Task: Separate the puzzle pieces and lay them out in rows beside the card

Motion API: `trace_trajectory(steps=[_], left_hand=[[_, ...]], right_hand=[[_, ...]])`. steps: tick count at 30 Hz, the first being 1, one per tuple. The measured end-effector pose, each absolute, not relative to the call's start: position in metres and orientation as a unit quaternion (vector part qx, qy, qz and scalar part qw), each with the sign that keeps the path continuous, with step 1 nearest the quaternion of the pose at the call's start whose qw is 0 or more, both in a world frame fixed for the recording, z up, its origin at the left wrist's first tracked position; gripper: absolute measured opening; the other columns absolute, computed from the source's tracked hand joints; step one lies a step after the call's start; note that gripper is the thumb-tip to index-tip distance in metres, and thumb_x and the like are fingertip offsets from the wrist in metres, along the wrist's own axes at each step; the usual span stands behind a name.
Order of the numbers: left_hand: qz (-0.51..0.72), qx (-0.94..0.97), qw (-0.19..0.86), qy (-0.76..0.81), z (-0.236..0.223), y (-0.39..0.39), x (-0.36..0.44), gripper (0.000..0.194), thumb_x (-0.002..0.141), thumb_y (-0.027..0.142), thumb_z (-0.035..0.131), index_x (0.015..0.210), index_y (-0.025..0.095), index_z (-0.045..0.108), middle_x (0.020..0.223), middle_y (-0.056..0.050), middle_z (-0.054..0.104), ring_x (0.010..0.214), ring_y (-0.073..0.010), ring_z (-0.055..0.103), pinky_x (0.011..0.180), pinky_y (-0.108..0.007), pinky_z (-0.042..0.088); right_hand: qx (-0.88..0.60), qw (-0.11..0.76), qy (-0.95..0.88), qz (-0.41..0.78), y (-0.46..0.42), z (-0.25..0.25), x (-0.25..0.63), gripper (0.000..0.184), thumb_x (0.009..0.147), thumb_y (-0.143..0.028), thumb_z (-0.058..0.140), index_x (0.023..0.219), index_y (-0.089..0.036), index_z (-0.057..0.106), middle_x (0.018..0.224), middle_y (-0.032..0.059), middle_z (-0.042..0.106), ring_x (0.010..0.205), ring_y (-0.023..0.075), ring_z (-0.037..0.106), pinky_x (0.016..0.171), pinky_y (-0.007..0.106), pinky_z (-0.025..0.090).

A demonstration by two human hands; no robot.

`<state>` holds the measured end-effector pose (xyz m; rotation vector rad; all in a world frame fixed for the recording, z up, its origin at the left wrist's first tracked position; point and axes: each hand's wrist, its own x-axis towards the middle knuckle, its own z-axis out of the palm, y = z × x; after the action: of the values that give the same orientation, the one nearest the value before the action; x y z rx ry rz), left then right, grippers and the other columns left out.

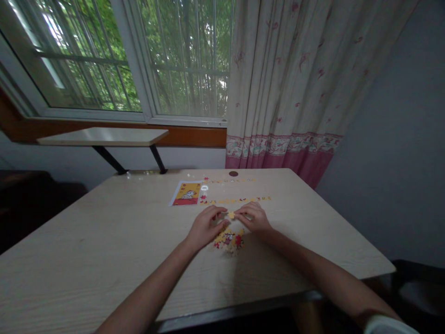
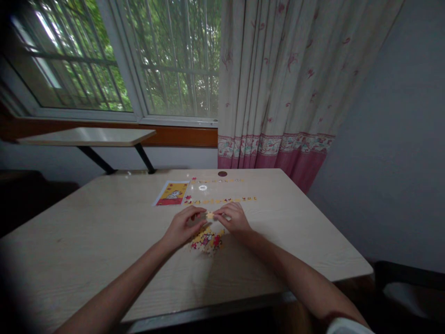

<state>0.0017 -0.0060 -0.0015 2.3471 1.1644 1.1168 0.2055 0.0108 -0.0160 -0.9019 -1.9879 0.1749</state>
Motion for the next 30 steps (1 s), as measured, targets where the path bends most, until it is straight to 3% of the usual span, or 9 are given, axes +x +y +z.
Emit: trace_trajectory(steps=[12,20,30], left_hand=[[0.395,0.817,0.148,0.393,0.0,-0.006,0.004,0.019,0.079,0.028,0.056,0.094,0.018,0.058,0.075,-0.001,0.056,0.07,-0.0133,0.051,0.065,-0.025,0.041],[0.34,0.808,0.128,0.463,0.02,0.026,-0.042,0.024,0.076,0.03,0.056,0.094,0.016,0.061,0.082,-0.005,0.061,0.072,-0.0157,0.052,0.064,-0.027,0.04],[0.261,0.815,0.09,0.509,-0.011,0.039,-0.08,0.018,0.074,0.029,0.053,0.082,0.015,0.061,0.075,-0.003,0.058,0.071,-0.0167,0.052,0.066,-0.027,0.04]], right_hand=[[-0.358,0.449,-0.815,0.077,0.009,-0.016,0.205,0.015,0.08,-0.034,0.057,0.081,-0.022,0.067,0.077,0.0046,0.067,0.075,0.0165,0.059,0.073,0.031,0.04],[-0.382,0.436,-0.809,0.102,0.011,-0.015,0.21,0.017,0.083,-0.03,0.051,0.081,-0.021,0.065,0.079,0.0046,0.067,0.077,0.0167,0.059,0.075,0.032,0.042],[-0.37,0.414,-0.827,0.088,0.014,-0.019,0.211,0.016,0.083,-0.028,0.052,0.079,-0.019,0.065,0.076,0.004,0.067,0.073,0.0151,0.059,0.071,0.029,0.041]])
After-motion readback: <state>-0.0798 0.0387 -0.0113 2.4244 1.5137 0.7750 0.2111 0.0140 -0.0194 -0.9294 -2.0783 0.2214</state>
